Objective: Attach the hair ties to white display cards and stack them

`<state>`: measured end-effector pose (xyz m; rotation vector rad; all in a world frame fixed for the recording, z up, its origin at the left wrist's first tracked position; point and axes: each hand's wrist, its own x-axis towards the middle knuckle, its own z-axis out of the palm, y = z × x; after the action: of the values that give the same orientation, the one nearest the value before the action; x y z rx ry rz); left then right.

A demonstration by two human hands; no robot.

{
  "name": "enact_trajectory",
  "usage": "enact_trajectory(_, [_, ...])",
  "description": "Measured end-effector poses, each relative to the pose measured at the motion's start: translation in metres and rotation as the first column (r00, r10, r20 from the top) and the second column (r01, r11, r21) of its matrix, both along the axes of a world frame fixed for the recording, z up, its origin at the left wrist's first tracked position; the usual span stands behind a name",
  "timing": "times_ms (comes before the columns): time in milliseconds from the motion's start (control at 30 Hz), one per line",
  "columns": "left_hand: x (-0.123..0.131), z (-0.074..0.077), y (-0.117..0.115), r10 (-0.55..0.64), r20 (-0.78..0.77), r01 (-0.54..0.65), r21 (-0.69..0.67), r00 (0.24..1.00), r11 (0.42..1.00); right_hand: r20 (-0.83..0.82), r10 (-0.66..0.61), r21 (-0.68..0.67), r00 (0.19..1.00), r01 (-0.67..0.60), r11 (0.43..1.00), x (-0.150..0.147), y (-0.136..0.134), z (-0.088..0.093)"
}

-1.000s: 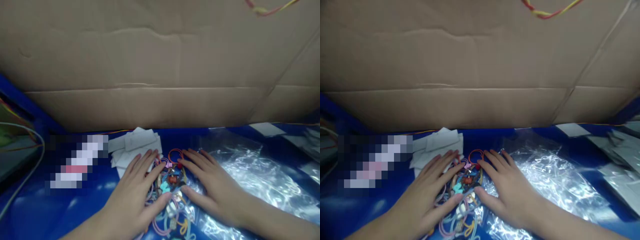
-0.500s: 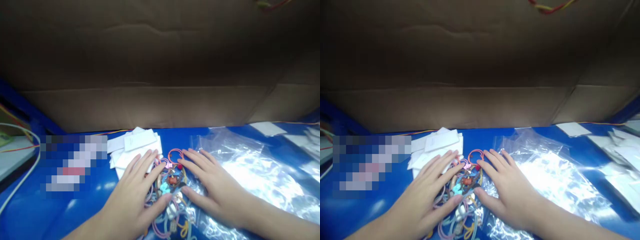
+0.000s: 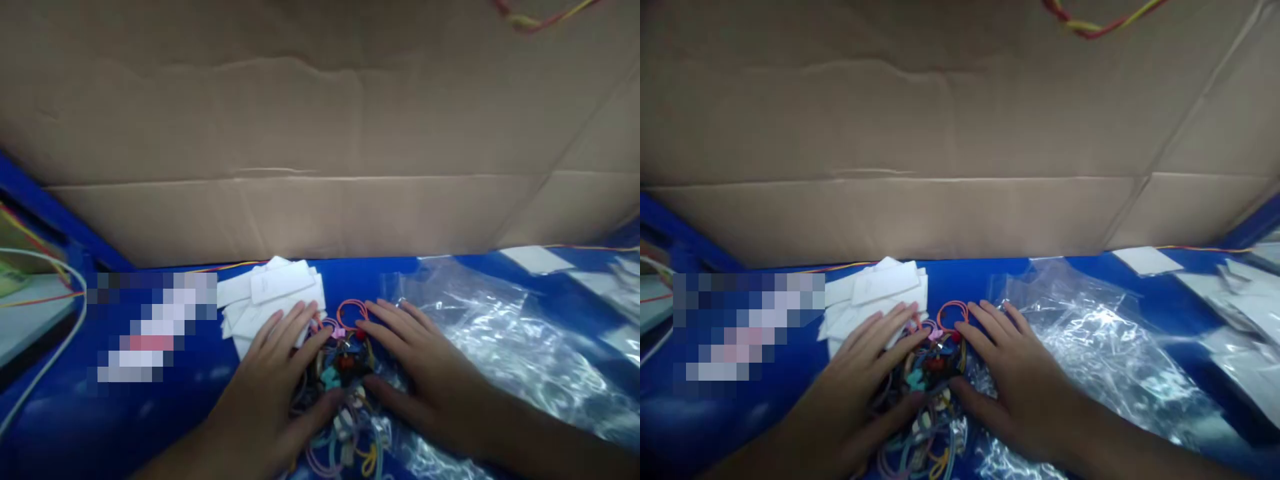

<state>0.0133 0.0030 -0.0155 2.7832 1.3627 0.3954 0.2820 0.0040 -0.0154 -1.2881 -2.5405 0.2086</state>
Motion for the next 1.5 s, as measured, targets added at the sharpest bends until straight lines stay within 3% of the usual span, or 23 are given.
enact_trajectory(833, [0.0023,0.0046,-0.0009,0.02,-0.044,-0.023,-0.067,0.999,0.997,0.0,0.003,-0.002,1.0,-0.003,1.0,0.0013,0.0009,-0.0008])
enact_trajectory(1500, [0.0028,0.0037,0.0009,0.009,0.009,-0.009,-0.061,1.0,0.998,0.022,0.017,0.009,1.0,-0.017,1.0,0.0032,0.0009,-0.0003])
